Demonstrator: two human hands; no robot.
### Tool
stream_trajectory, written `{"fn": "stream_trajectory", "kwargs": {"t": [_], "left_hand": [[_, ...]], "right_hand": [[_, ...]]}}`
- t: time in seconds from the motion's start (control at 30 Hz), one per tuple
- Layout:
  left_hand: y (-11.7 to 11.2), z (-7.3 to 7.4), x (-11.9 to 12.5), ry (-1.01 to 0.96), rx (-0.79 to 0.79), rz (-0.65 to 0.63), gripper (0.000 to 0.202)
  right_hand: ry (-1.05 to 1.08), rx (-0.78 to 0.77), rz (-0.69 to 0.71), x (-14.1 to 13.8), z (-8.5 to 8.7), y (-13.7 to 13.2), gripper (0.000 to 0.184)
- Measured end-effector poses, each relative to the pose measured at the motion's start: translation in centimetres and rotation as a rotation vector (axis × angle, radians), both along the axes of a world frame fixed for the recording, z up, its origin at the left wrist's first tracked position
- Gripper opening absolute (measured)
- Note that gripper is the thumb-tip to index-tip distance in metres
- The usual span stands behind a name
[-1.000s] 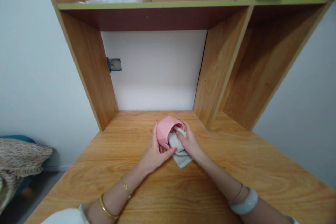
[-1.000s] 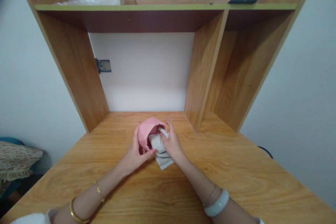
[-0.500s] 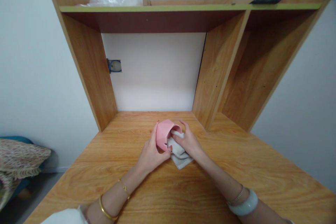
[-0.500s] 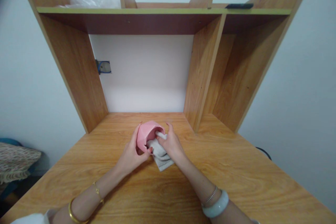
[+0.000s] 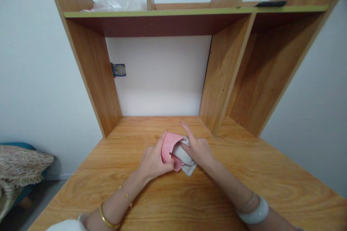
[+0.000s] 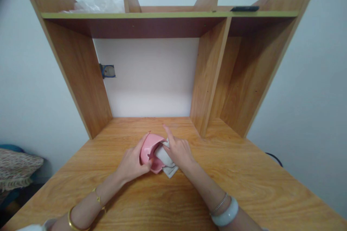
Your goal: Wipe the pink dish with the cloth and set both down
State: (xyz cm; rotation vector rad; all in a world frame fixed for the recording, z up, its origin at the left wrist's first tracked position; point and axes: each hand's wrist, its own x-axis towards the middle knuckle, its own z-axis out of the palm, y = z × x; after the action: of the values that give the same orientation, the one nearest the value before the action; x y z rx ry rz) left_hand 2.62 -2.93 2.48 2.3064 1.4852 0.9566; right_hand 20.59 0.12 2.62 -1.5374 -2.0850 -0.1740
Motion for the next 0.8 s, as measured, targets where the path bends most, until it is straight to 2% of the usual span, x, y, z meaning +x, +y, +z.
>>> {"fn": "stream_trajectory", "kwargs": {"t": [0.1, 0.23, 0.53, 0.67, 0.8], "left_hand": [[-0.02, -0.07, -0.07, 0.051, 0.025, -0.010, 0.078], [0.00, -0.37, 0.04, -0.009, 0.056, -0.039, 0.077], [0.18, -0.31, 0.02, 0.059, 0.073, -0.021, 0.078], [0.25, -0.40, -0.02, 0.049, 0.050, 0.018, 0.076], [0.46, -0.67, -0.05, 0.021, 0.007, 0.043, 0.075]], "right_hand": [[-0.030, -0.029, 0.045, -0.07, -0.02, -0.05, 0.070], [-0.021, -0.061, 0.021, -0.19, -0.12, 0.08, 0.071], [-0.033, -0.080, -0.033, -0.68, -0.01, -0.16, 0.056], [0.102, -0.103, 0.012, -0.87, -0.07, -0.32, 0.064], [0.235, -0.160, 0.098, -0.79, -0.91, 0.15, 0.078]]}}
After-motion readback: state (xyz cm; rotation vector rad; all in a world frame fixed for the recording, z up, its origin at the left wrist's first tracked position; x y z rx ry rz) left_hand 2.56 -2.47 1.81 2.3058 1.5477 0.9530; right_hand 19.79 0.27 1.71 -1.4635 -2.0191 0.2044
